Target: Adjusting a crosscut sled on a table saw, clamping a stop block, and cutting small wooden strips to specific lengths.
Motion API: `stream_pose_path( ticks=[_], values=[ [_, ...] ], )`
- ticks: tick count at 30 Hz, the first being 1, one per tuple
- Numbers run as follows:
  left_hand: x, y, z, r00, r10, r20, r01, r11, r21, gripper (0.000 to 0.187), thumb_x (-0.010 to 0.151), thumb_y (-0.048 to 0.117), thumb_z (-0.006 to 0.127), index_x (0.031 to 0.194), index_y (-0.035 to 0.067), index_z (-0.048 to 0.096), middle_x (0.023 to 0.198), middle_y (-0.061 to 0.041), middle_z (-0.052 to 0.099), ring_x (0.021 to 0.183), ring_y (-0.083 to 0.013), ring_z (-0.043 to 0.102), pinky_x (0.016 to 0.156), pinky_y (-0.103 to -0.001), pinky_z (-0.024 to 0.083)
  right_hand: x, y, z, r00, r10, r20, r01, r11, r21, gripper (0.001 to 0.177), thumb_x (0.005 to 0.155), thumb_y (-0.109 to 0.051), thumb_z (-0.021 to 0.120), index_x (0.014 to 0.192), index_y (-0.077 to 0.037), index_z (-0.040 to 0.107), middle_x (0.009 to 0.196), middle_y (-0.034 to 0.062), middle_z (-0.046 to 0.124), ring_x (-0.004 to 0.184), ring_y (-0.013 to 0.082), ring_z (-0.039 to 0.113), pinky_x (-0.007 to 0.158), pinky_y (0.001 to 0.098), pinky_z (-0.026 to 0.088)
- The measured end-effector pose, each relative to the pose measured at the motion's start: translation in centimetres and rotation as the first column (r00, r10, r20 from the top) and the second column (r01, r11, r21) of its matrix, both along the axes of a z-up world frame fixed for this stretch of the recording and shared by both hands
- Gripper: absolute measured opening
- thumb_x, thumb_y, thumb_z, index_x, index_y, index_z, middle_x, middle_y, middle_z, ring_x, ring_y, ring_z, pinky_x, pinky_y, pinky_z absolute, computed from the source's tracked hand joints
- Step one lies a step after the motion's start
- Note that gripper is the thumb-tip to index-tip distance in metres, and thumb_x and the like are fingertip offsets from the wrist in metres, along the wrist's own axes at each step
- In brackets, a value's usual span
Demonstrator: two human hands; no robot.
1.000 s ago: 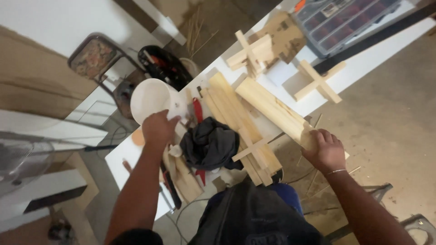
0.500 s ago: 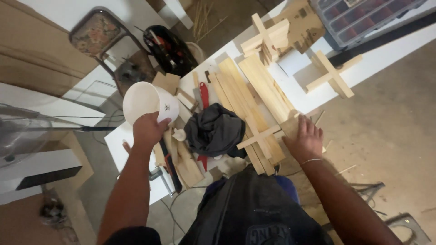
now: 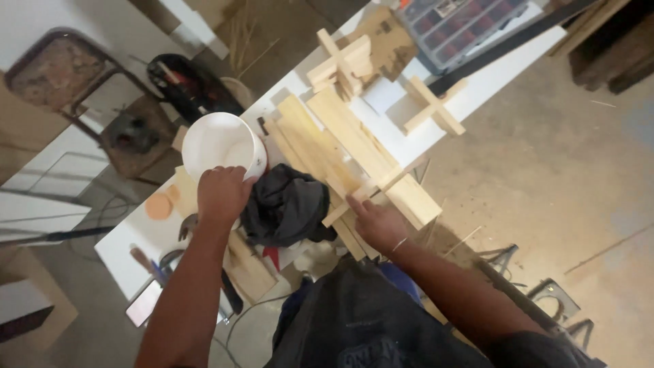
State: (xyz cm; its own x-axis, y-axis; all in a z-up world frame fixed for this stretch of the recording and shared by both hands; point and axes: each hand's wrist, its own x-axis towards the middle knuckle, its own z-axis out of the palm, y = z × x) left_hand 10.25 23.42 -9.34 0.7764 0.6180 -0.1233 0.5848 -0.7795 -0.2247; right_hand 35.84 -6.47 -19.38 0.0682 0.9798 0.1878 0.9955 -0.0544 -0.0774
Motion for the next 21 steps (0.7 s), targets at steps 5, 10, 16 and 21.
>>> stream_pose_path(
  ticks=[5, 10, 16, 21],
  values=[
    [-0.4, 0.2, -2.6, 0.999, 0.034, -0.016, -0.034, 0.999, 0.002, 0.035, 0.101, 0.049, 0.053, 0.103, 0.018, 0.07, 0.097, -0.004, 0.074, 0.104, -0.029, 0.072, 0.101, -0.044, 0.05, 10.0, 0.4, -0.3, 0.979, -0.134, -0.156, 0.152, 0.983, 0.106, 0.059, 0.09, -0.026, 0.058, 0.148, -0.019, 0.053, 0.088, 0.0085, 0.063, 0.069, 0.0318, 0.07, 0.058, 0.0456, 0.056],
    [-0.6, 0.2, -3.5, 0.995, 0.1, 0.03, -0.103, 0.988, 0.117, 0.033, 0.095, 0.049, 0.06, 0.109, 0.02, 0.065, 0.105, -0.004, 0.072, 0.114, -0.0307, 0.068, 0.108, -0.047, 0.041, 22.3, 1.9, 0.1, 0.963, -0.267, 0.035, 0.251, 0.937, 0.241, 0.05, 0.1, -0.027, 0.056, 0.149, -0.02, 0.052, 0.094, 0.0059, 0.065, 0.078, 0.0266, 0.071, 0.07, 0.0414, 0.058],
    [2.4, -2.7, 0.0, 0.985, 0.079, 0.152, -0.099, 0.987, 0.129, 0.063, 0.086, 0.046, 0.075, 0.136, 0.01, 0.063, 0.123, -0.014, 0.068, 0.125, -0.0369, 0.061, 0.114, -0.054, 0.037, 28.2, 2.8, -3.8, 0.904, -0.404, 0.142, 0.42, 0.901, -0.108, 0.057, 0.1, -0.042, 0.051, 0.154, -0.03, 0.038, 0.117, 0.0009, 0.069, 0.108, 0.0255, 0.071, 0.087, 0.042, 0.057],
    [5.8, -6.6, 2.9, 0.948, -0.071, 0.311, 0.018, 0.985, 0.17, 0.072, 0.078, 0.042, 0.084, 0.136, 0.004, 0.065, 0.129, -0.022, 0.064, 0.125, -0.0431, 0.059, 0.11, -0.057, 0.041, 22.7, 1.2, -1.7, 0.901, -0.43, 0.067, 0.399, 0.877, 0.267, 0.063, 0.092, -0.036, 0.077, 0.146, -0.017, 0.053, 0.122, 0.006, 0.061, 0.103, 0.0293, 0.066, 0.086, 0.0438, 0.054]
  ],
)
